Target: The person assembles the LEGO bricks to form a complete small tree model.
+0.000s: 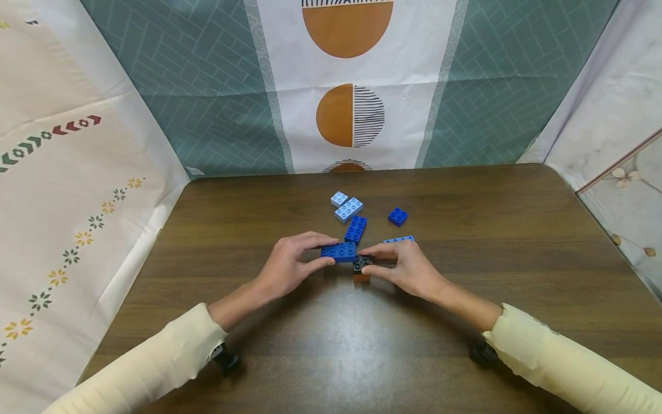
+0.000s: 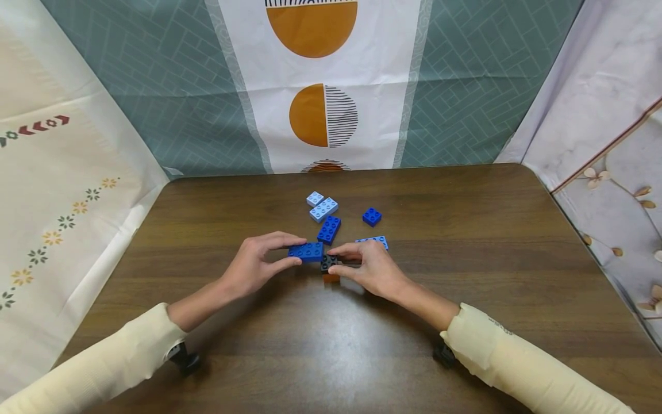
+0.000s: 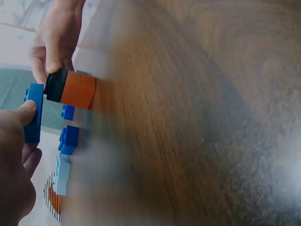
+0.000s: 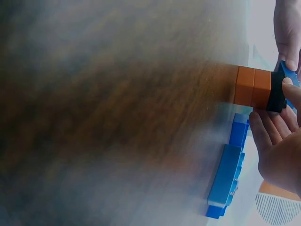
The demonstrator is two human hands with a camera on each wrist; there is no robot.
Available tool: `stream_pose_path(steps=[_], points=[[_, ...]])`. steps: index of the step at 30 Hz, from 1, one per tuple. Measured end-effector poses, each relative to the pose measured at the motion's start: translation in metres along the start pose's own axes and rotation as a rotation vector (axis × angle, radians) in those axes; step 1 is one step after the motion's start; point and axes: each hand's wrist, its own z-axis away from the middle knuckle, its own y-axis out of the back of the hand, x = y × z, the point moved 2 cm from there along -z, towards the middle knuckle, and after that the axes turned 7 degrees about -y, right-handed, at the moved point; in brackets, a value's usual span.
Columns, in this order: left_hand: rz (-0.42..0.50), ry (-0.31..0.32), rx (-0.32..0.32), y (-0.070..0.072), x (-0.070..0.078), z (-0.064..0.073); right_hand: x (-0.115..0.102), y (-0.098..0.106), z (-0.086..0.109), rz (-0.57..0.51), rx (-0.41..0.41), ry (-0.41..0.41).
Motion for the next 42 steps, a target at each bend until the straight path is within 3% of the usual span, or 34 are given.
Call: stream_pose_path(steps=[12, 19, 42], points=[[0.048, -0.015, -0.015, -0.005, 0.009, 0.003, 0.001, 0.0, 0.0, 0.004, -0.005, 0.004], [0.012, 0.011, -0.049, -0.004, 0.011, 0.002, 0.0, 0.0, 0.0, 0.002, -0.006, 0.001], [-0.031, -0.012, -0.142, 0.001, 0.019, -0.006, -0.015, 0.003, -0.002, -0.03, -0.01, -0.004]])
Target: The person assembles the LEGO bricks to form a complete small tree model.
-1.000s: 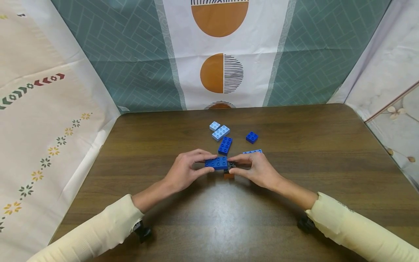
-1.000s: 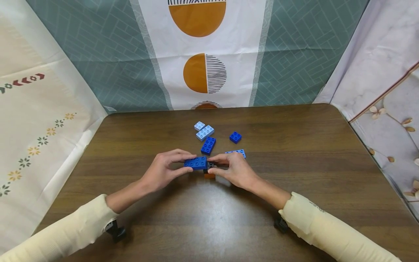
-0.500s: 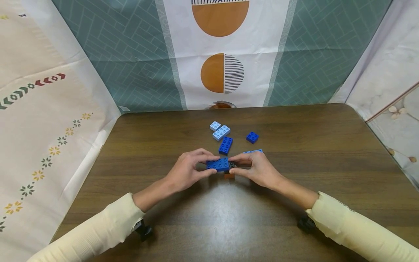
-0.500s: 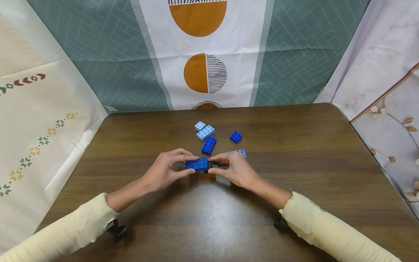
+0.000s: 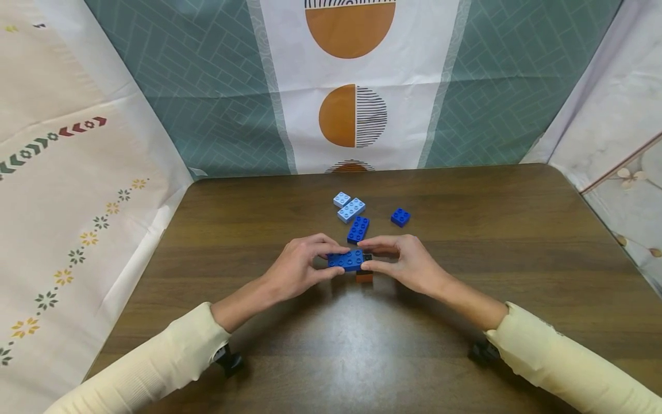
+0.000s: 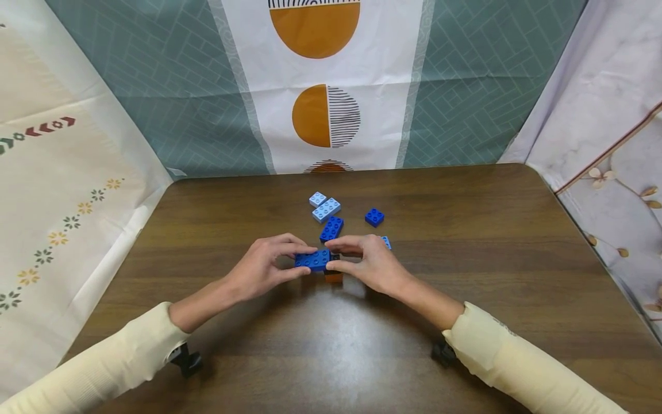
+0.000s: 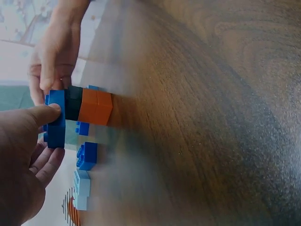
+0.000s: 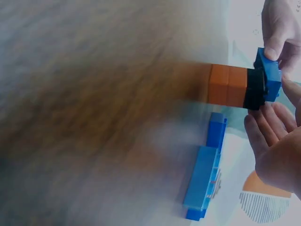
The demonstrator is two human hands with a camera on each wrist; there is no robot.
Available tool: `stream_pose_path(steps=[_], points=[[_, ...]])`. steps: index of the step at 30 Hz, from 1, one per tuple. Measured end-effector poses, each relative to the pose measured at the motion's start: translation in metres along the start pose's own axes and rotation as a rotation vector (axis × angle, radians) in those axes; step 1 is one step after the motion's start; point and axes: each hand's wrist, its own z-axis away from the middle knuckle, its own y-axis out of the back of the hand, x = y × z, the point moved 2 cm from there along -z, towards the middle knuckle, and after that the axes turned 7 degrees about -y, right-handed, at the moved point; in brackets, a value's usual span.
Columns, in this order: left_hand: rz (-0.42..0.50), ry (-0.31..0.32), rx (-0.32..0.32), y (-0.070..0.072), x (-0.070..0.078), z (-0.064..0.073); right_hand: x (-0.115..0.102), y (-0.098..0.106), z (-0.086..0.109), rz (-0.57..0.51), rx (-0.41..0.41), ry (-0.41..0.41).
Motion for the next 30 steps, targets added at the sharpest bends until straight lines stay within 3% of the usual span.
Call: stream_pose_path(steps=[9, 23, 30], points=[[0.016, 0.02, -0.001, -0.001, -0.002, 0.0, -0.003, -0.002, -0.002, -0.025, 0.033, 0.005], [0.19, 0.031, 0.078, -0.013, -0.013, 0.006, -0.001, -0.003, -0.003, -0.032, 0.014, -0.007], [0.223, 0.042, 0.106, -0.023, -0.008, 0.003, -0.001, -0.002, -0.003, -0.041, 0.011, -0.005]])
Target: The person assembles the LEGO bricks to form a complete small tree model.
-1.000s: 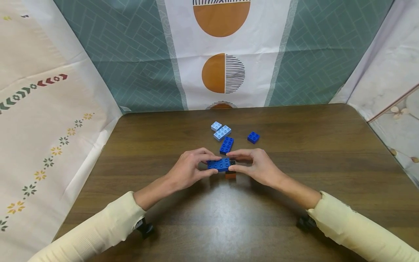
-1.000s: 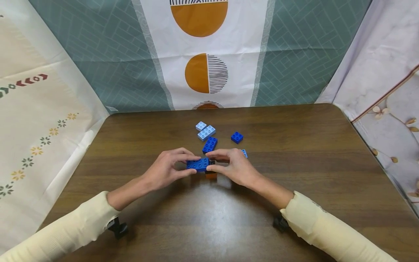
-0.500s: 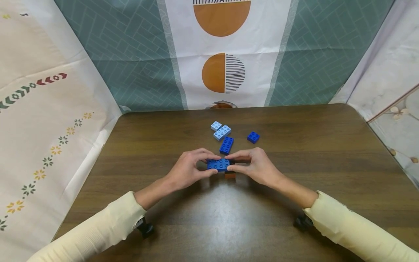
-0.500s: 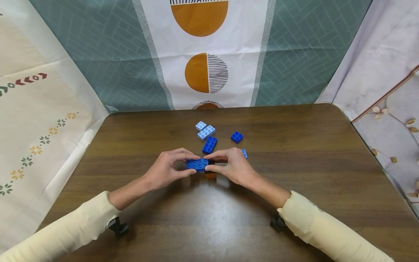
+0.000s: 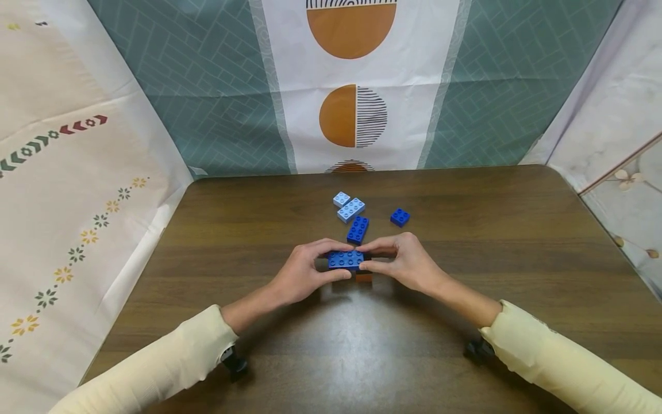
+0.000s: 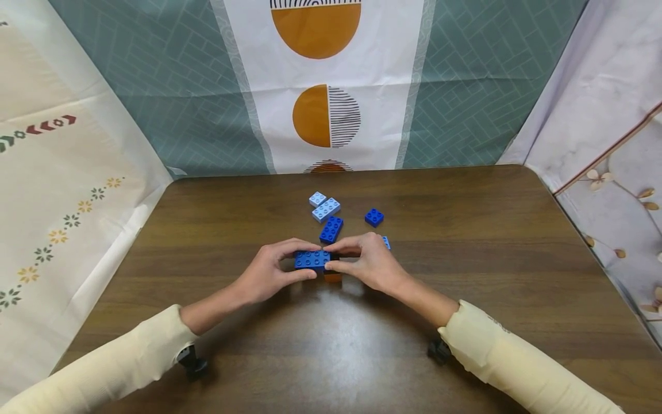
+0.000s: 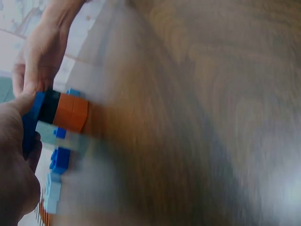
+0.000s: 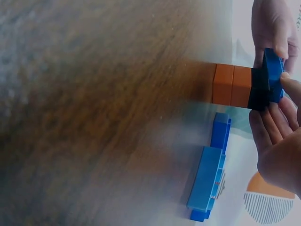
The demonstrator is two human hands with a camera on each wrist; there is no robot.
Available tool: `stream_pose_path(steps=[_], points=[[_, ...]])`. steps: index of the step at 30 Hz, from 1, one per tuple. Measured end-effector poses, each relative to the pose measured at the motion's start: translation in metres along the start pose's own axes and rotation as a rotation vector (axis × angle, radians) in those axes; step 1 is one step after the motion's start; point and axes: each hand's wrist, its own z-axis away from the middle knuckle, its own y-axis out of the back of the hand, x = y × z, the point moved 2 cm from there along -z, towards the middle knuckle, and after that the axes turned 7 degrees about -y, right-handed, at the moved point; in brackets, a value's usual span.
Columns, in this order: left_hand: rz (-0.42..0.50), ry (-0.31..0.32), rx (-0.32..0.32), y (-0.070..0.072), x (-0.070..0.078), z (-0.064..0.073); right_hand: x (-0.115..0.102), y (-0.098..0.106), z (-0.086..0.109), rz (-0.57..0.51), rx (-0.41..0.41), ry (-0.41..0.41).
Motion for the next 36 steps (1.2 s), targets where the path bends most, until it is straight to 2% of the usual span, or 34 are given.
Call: stream_pose_path(steps=[7, 11, 17, 22, 27, 30, 36], points=[[0.002, 0.051, 0.093, -0.014, 0.002, -0.001, 0.001, 0.0, 0.0, -0.034, -0.005, 0.006], [-0.009, 0.032, 0.121, -0.016, 0.002, 0.0, 0.001, 0.0, 0.0, -0.047, -0.005, 0.0], [-0.02, -0.002, 0.114, -0.015, 0.001, -0.002, 0.002, 0.002, 0.0, -0.03, -0.027, -0.02], [-0.032, 0.002, 0.102, -0.013, 0.0, -0.003, 0.003, 0.011, -0.002, -0.017, -0.113, -0.041], [-0.059, 0.003, 0.089, -0.012, -0.001, -0.004, 0.007, 0.022, -0.008, -0.064, -0.188, 0.008], [-0.07, 0.006, 0.083, -0.012, -0.001, -0.005, 0.008, 0.03, -0.013, -0.105, -0.163, 0.051], [-0.056, 0.031, 0.07, -0.011, 0.0, -0.005, 0.013, 0.054, -0.021, -0.203, -0.076, 0.058]])
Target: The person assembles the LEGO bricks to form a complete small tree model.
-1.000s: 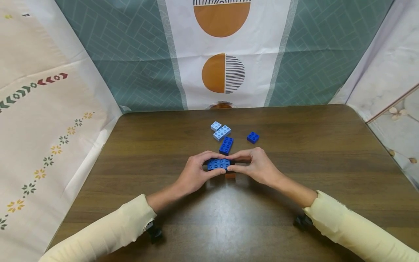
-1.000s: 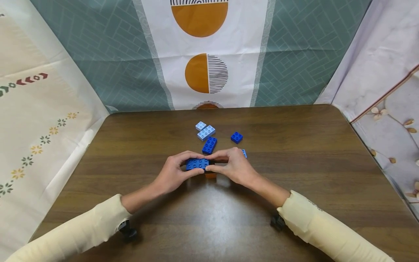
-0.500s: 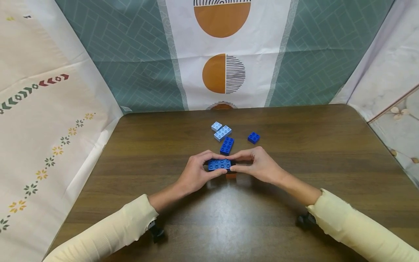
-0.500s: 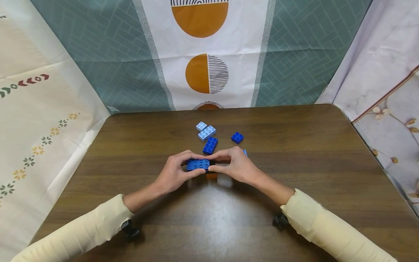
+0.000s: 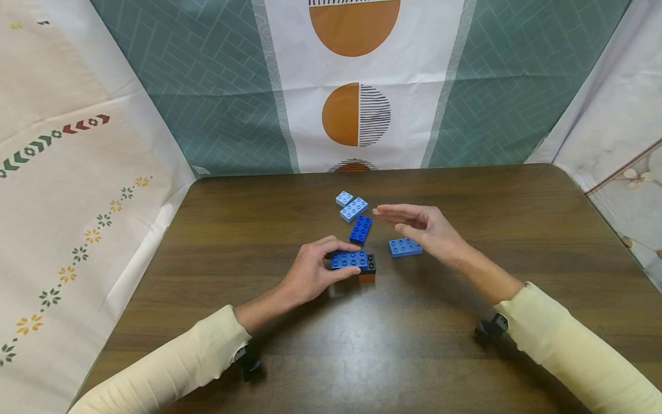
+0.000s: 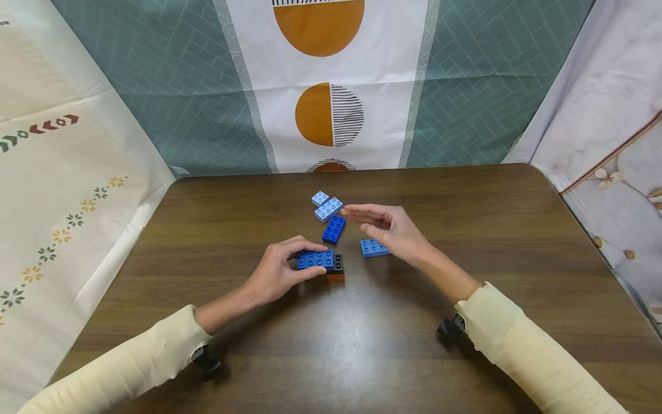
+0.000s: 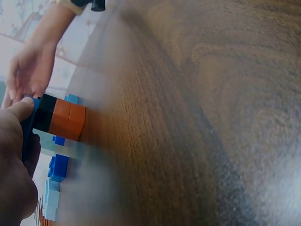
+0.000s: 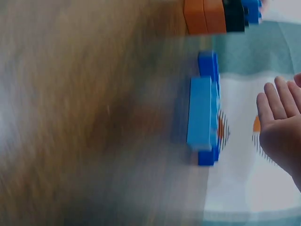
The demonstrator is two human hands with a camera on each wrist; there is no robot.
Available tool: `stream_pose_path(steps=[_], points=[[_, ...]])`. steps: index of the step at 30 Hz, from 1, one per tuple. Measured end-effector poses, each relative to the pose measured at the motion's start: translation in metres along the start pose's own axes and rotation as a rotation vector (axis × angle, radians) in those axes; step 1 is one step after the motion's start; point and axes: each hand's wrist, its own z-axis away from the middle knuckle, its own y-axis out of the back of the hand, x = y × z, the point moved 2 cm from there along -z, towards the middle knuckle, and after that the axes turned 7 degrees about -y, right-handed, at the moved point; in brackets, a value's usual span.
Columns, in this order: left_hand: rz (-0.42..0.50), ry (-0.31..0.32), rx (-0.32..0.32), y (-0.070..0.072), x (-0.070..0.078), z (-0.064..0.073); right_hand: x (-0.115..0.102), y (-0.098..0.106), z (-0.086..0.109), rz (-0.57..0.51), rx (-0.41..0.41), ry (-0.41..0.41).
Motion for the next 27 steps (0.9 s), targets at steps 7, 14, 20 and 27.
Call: stream_pose_path(steps=[7, 14, 20, 27], points=[[-0.007, 0.001, 0.0, 0.0, 0.001, 0.0, 0.016, 0.023, -0.003, -0.067, -0.002, -0.051], [0.003, 0.002, 0.003, -0.001, 0.0, 0.0, 0.041, 0.037, 0.003, -0.141, -0.014, -0.24], [0.006, 0.022, -0.004, 0.0, 0.0, 0.001, 0.049, 0.04, 0.009, 0.022, -0.05, -0.264], [0.005, 0.028, -0.008, 0.0, 0.0, 0.0, 0.053, 0.036, 0.007, 0.095, -0.116, -0.254]])
